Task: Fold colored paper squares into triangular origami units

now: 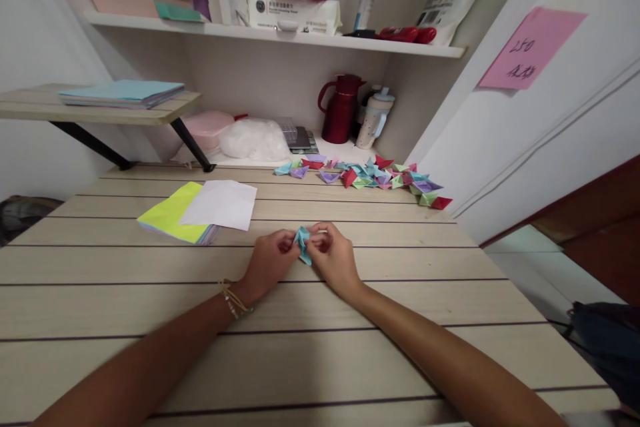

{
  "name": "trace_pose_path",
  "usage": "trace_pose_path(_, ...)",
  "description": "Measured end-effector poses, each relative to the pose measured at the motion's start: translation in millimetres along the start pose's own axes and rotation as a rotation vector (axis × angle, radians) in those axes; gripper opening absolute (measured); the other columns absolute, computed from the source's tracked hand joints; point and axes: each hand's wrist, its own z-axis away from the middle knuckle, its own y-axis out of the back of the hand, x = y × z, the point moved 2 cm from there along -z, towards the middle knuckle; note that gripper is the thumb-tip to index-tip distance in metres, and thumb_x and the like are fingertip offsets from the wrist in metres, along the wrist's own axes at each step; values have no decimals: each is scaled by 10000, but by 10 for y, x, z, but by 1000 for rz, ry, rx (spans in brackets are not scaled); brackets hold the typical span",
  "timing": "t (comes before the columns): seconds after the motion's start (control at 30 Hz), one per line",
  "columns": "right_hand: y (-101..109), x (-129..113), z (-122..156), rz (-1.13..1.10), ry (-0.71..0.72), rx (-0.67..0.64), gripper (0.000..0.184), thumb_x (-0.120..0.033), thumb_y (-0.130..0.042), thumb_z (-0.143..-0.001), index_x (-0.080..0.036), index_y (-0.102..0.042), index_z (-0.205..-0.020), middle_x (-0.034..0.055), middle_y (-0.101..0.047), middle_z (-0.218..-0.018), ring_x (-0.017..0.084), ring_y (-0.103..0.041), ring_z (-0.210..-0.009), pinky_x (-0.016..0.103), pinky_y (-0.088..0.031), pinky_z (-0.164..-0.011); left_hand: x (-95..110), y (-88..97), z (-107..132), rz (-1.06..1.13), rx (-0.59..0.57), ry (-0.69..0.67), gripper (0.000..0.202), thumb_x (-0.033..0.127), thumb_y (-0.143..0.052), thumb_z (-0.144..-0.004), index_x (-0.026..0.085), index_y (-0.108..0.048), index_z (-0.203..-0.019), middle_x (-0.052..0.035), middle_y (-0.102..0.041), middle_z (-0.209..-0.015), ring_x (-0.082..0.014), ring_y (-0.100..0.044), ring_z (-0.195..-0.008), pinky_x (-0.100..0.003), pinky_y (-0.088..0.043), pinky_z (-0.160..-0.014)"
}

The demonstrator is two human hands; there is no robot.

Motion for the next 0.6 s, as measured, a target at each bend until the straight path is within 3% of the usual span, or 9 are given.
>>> trace_pose_path(0.17, -6, 127, -80, -214, -106, -19, 318, -254, -626, -680, -185, -508, -967, 43, -697, -759, 166, -645, -597, 263, -510, -546, -69, 6, -30, 66, -28, 25, 158, 246, -571, -702, 135, -643, -788, -27, -655, -671, -140, -594, -604, -210, -454, -549)
trace_pose_path(0.37, -24, 108, -44, -172, -83, -1, 236, -241, -647, -658, -176, -539, -858, 37, -684, -685, 170, -649, -601, 253, -514, -537, -59, -4, -15, -61, -4, 13, 131, 229, -585, -672, 148, -648, -754, -3, -635, -614, -128, -565, -551, -206, -426, -514)
trace_pose_path(0.6, -52, 36, 14, -108, -64, -76, 246, -265, -600, -724, -184, -569, -954, 62, -695, -786, 183, -666, -684, 287, -543, -618, -63, 4, -23, -77, 10, 35, 135, 213, -574, -671, 160, -654, -766, -19, -671, -658, -149, -607, -583, -224, -453, -539)
